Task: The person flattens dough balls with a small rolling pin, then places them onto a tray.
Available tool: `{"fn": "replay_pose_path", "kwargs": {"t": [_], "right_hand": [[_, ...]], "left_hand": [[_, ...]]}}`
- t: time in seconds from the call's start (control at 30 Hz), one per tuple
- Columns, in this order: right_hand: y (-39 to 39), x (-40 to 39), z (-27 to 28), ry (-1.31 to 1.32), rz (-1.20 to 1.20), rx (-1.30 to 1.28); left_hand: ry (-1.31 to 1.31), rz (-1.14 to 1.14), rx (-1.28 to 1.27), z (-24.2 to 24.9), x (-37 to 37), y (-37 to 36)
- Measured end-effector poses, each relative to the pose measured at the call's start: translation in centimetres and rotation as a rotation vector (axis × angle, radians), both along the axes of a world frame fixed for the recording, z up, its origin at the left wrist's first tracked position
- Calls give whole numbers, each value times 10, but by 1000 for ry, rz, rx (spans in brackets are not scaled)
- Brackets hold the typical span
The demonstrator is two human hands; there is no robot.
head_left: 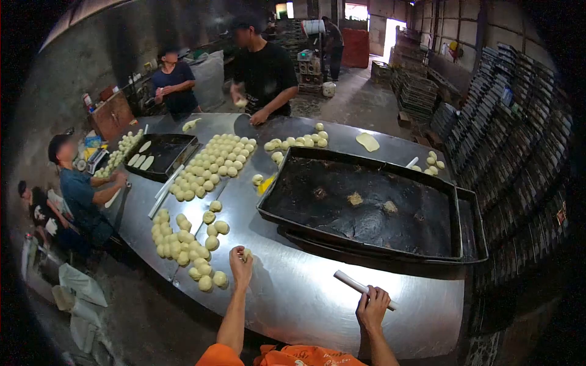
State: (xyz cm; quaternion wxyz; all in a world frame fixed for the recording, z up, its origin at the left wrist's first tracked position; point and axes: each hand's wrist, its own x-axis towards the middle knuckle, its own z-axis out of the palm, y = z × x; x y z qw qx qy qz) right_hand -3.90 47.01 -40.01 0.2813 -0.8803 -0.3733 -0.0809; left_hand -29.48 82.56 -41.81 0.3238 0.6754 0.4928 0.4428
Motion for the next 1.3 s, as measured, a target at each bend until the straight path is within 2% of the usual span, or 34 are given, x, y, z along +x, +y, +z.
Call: {"fn": "replay_pose_path", "kwargs": {"t": [0.1, 0.23, 0.3, 0.33, 0.4, 0.43, 0.5, 0.53, 0.67, 0.77, 0.83, 0.87, 0.93, 1.13, 1.3], "right_hand": [[-1, 1, -2, -20, 11, 9], [0, 0, 0, -20, 9, 14], [-1, -1, -1, -17, 5, 15], [-1, 0, -2, -17, 8, 15], [-1, 0, -2, -10, 10, 22], [-2, -1, -2, -7, 13, 20], [-2, -1, 0, -21, 15, 20], [-2, -1, 0, -23, 14, 22], [-2, 1, -5, -36, 23, 31], [-1, 0, -4, -54, 20, 49], [-1, -2, -1, -63, 15, 46], [-1, -2, 0, -63, 11, 47], [-2, -1, 0, -63, 18, 51], [-3, 1, -2, -3, 22, 35], [-4, 0, 1, -1, 27, 37]], "left_hand": [[-109, -12, -78, 19, 18, -28], [-479, -355, -432, 48, 28, -90], [-521, -487, -606, 56, 29, -123], [-522, -484, -605, 54, 30, -137], [-560, -550, -798, 46, 26, -164], [-559, -545, -800, 34, 21, -172], [49, -563, -444, 19, 14, -181], [229, -532, -323, 13, 8, -187], [242, -440, -358, 21, -4, -201], [214, -401, -264, 19, -12, -204], [299, -462, -62, 18, -14, -203], [300, -466, -62, 25, -13, -204], [308, -463, -383, 40, -8, -210], [218, -441, -284, 34, 0, -226], [74, -411, -334, 17, 1, -230]]}}
